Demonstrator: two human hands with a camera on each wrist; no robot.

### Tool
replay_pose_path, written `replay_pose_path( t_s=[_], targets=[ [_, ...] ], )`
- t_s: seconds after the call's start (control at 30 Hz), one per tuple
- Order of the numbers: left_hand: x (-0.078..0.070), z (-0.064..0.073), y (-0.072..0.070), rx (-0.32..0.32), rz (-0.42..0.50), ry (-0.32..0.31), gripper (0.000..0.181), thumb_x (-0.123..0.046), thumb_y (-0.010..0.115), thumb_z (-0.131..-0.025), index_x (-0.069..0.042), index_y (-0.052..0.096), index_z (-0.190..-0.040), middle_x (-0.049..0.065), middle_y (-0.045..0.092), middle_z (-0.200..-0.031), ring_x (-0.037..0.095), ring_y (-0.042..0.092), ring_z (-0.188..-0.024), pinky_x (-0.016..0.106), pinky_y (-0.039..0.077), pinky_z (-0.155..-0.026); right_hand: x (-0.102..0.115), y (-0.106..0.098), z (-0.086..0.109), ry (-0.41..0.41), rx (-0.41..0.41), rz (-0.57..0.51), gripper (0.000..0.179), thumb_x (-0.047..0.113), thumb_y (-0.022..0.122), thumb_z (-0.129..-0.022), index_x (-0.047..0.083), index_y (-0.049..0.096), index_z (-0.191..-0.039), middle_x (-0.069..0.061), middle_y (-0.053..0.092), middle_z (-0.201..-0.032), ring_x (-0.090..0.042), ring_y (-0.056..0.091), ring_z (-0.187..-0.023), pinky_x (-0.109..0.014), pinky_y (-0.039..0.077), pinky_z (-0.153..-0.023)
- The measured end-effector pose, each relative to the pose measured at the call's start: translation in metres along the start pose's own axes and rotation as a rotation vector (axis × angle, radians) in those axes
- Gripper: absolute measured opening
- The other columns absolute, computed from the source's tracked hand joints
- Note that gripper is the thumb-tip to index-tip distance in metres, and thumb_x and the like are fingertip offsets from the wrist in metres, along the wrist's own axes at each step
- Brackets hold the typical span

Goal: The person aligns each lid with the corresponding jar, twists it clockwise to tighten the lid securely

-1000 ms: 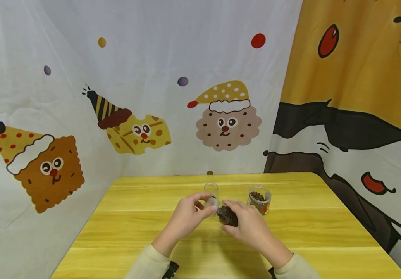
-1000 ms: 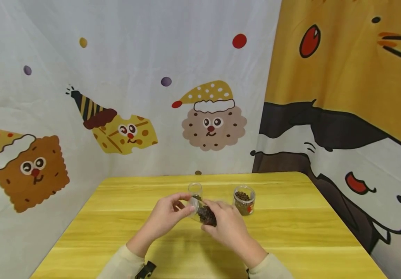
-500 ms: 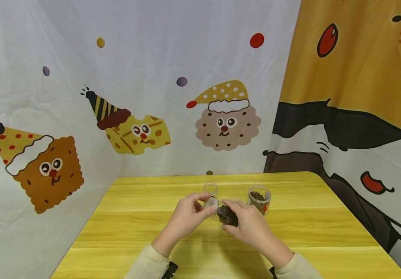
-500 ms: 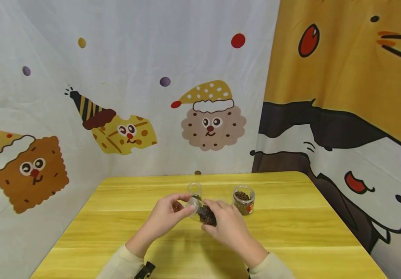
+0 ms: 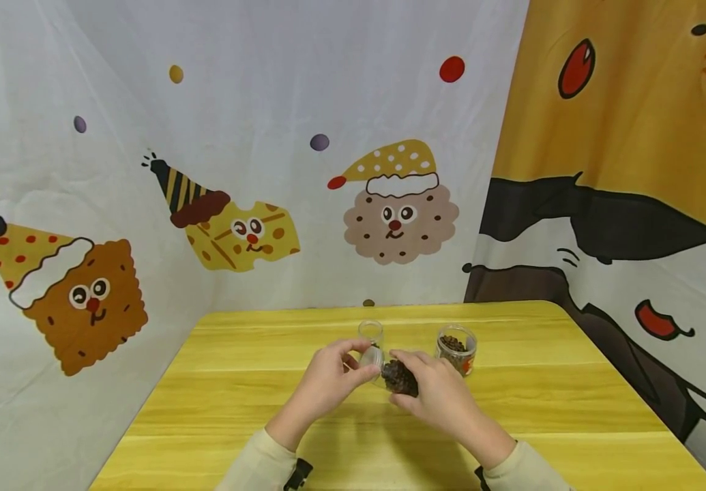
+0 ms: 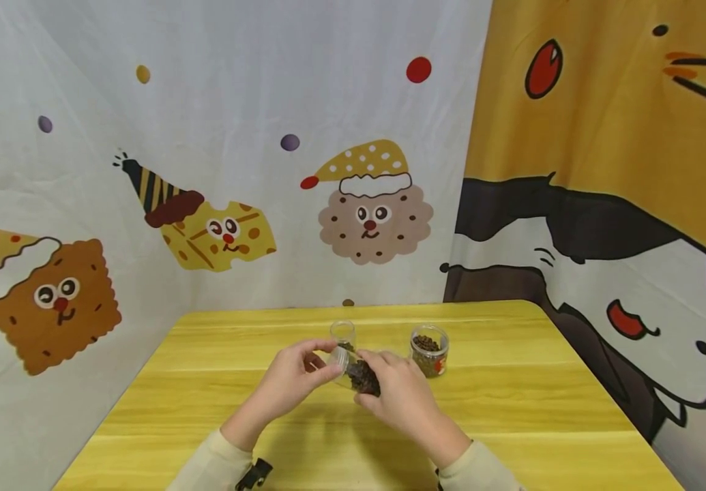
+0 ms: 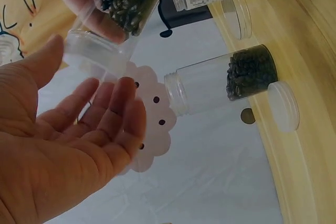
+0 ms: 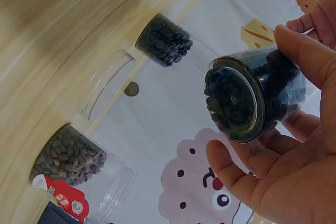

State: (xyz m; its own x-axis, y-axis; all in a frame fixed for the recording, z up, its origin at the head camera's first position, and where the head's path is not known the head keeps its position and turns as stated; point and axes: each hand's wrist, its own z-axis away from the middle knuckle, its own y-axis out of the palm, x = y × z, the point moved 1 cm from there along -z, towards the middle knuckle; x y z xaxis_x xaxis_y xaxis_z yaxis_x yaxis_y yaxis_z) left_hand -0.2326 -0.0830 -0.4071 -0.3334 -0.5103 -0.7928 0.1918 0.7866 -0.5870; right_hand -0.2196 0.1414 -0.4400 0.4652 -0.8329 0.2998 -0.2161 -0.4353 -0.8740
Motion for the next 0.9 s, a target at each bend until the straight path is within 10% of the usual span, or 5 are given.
replay_pose_path(
  t_s=[0.2,0.63,0.9],
  targets=[
    [-0.0006,0.0003,-0.0014,0.024,-0.022,-0.007,0.053,-0.042,0.075,-0.101,-0.018,0.064,-0.147,0.007,0.067,-0.145,0.032,0.066,-0.125,0.047,0.061,-0.087,0.0000,0.0006,0.0002,-0.004,0.003,0.004,0.072,0.038,0.096,-0.081,0.016,0.068,-0.143,-0.009,0.076,-0.131,-0.030,0.076,-0.109,-0.058,0.058,-0.098],
    [0.0047,-0.0025,0.0012,0.013,0.084,-0.047,0.053,-0.047,0.072,-0.102,-0.015,0.069,-0.144,0.006,0.070,-0.143,0.013,0.070,-0.096,0.027,0.059,-0.069,0.0000,0.0002,0.0004,-0.026,0.019,-0.002,0.072,0.036,0.096,-0.081,0.015,0.067,-0.144,-0.009,0.075,-0.131,-0.030,0.075,-0.111,-0.060,0.058,-0.097],
    [0.0028,0.0005,0.0010,0.061,0.051,-0.038,0.050,-0.038,0.076,-0.101,-0.021,0.066,-0.147,0.007,0.067,-0.148,0.028,0.071,-0.119,0.042,0.064,-0.087,-0.0019,0.0003,0.0011,-0.029,0.028,0.003,0.072,0.036,0.096,-0.080,0.015,0.067,-0.143,-0.009,0.076,-0.129,-0.030,0.075,-0.110,-0.060,0.058,-0.096]
  ],
)
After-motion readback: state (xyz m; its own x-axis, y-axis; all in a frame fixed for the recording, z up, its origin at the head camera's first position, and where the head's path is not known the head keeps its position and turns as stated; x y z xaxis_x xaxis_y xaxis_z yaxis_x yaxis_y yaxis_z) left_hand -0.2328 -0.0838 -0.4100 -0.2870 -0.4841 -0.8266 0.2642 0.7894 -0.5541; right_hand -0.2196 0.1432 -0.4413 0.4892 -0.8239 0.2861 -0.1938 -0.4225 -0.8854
